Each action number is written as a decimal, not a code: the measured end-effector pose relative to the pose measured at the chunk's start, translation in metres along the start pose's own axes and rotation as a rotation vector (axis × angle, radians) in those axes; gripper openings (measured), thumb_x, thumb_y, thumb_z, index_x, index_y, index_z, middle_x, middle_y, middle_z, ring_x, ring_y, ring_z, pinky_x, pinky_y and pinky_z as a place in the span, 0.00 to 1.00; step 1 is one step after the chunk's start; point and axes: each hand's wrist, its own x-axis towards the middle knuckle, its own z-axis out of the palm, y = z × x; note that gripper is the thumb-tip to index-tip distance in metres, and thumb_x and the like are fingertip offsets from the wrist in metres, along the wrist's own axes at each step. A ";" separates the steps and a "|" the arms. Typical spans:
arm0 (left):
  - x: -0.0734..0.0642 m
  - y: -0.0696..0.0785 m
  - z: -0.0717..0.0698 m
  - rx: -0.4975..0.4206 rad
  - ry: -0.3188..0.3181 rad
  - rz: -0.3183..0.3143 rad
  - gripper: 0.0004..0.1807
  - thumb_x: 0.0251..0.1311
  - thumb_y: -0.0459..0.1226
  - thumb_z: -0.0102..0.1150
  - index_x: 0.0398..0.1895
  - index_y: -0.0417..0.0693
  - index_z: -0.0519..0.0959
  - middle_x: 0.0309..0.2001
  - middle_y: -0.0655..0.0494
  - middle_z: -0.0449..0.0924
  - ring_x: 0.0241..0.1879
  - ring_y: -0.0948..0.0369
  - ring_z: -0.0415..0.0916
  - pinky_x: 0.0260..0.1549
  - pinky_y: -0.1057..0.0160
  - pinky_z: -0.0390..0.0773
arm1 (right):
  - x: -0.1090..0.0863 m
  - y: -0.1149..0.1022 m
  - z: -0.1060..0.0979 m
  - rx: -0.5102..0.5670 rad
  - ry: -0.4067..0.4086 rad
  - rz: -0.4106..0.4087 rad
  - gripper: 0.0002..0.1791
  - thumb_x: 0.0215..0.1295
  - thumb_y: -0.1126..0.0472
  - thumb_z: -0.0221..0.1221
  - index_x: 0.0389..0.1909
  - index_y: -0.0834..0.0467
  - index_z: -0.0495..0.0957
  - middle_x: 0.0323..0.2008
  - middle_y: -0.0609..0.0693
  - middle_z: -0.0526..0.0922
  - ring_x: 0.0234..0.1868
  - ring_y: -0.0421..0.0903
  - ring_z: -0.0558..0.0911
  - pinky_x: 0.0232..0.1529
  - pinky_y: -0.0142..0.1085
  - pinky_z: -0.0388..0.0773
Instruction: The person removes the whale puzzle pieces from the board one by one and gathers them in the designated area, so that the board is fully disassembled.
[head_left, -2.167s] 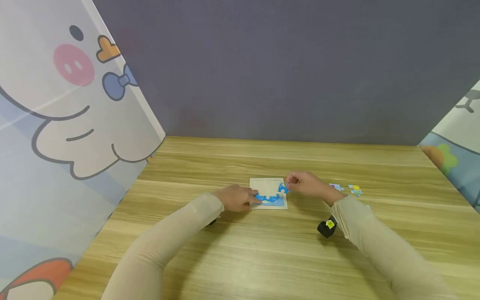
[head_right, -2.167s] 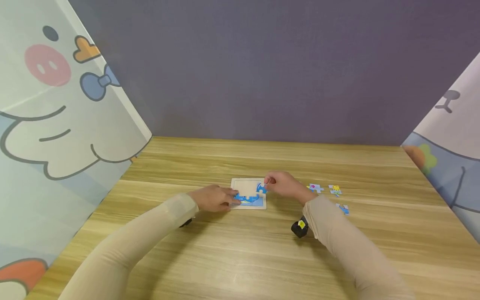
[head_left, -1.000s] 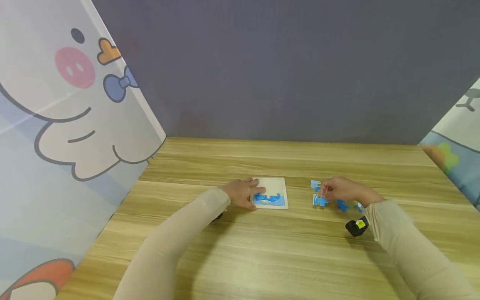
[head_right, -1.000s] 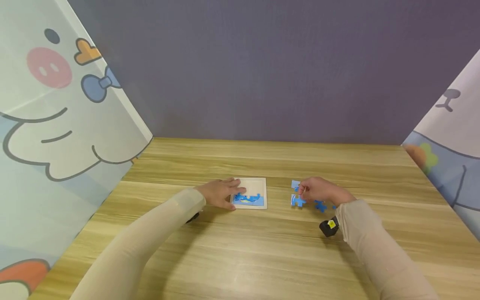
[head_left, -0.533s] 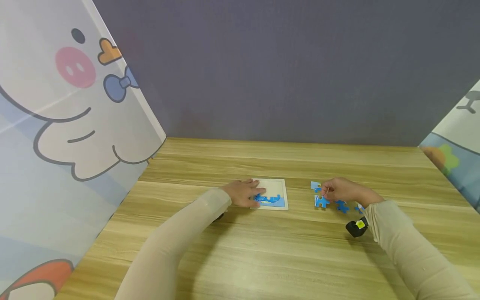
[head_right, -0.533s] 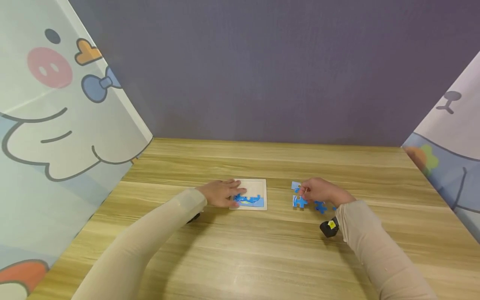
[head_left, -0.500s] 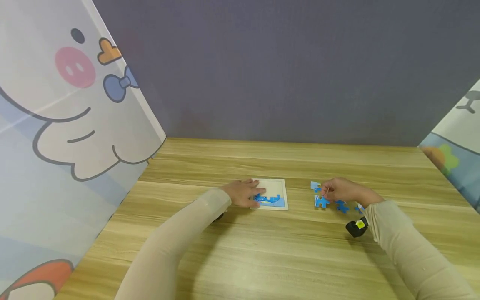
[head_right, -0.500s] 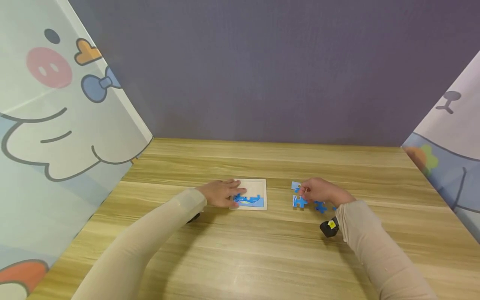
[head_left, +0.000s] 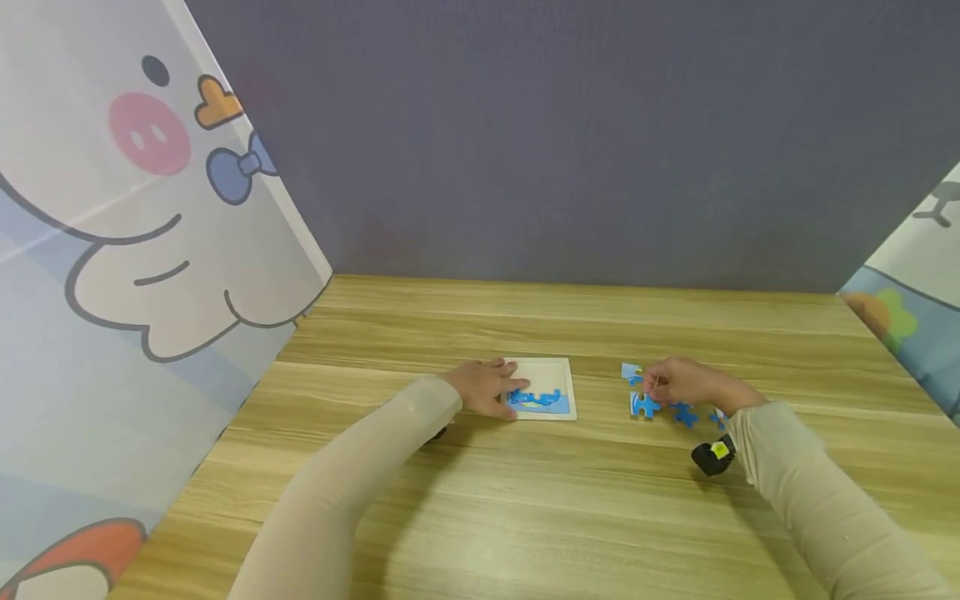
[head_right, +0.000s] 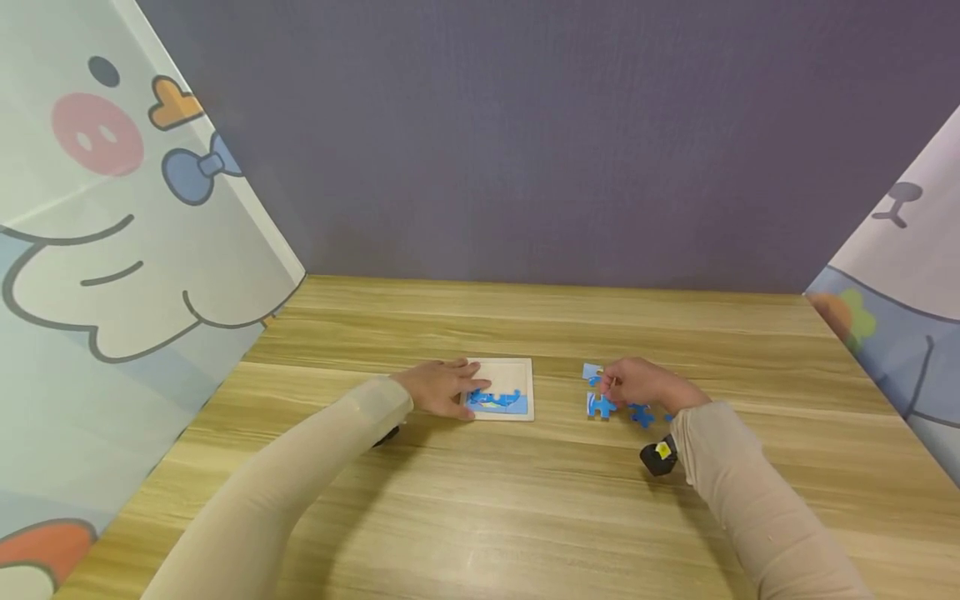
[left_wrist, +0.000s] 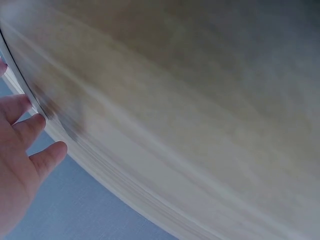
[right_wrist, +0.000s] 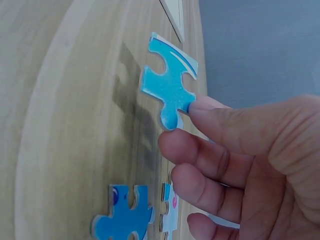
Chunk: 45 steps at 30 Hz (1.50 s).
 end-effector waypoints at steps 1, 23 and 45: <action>0.000 0.000 0.000 0.003 -0.002 0.002 0.38 0.65 0.61 0.45 0.76 0.65 0.51 0.76 0.52 0.41 0.74 0.53 0.37 0.67 0.45 0.50 | 0.000 0.001 0.000 0.003 -0.003 0.001 0.08 0.65 0.73 0.53 0.27 0.62 0.74 0.21 0.45 0.72 0.23 0.41 0.69 0.26 0.34 0.69; -0.001 0.002 -0.001 0.044 -0.008 0.006 0.37 0.66 0.61 0.46 0.75 0.64 0.53 0.76 0.51 0.43 0.74 0.52 0.41 0.67 0.45 0.52 | 0.005 0.003 0.004 -0.028 -0.026 0.064 0.09 0.66 0.73 0.52 0.26 0.62 0.73 0.21 0.46 0.72 0.22 0.41 0.69 0.24 0.33 0.68; -0.005 0.005 -0.002 0.013 0.004 0.002 0.37 0.64 0.61 0.48 0.75 0.66 0.54 0.76 0.54 0.43 0.74 0.54 0.40 0.67 0.44 0.51 | 0.017 -0.010 0.011 -0.189 0.198 -0.047 0.08 0.68 0.66 0.52 0.42 0.65 0.77 0.29 0.48 0.77 0.26 0.42 0.71 0.30 0.38 0.70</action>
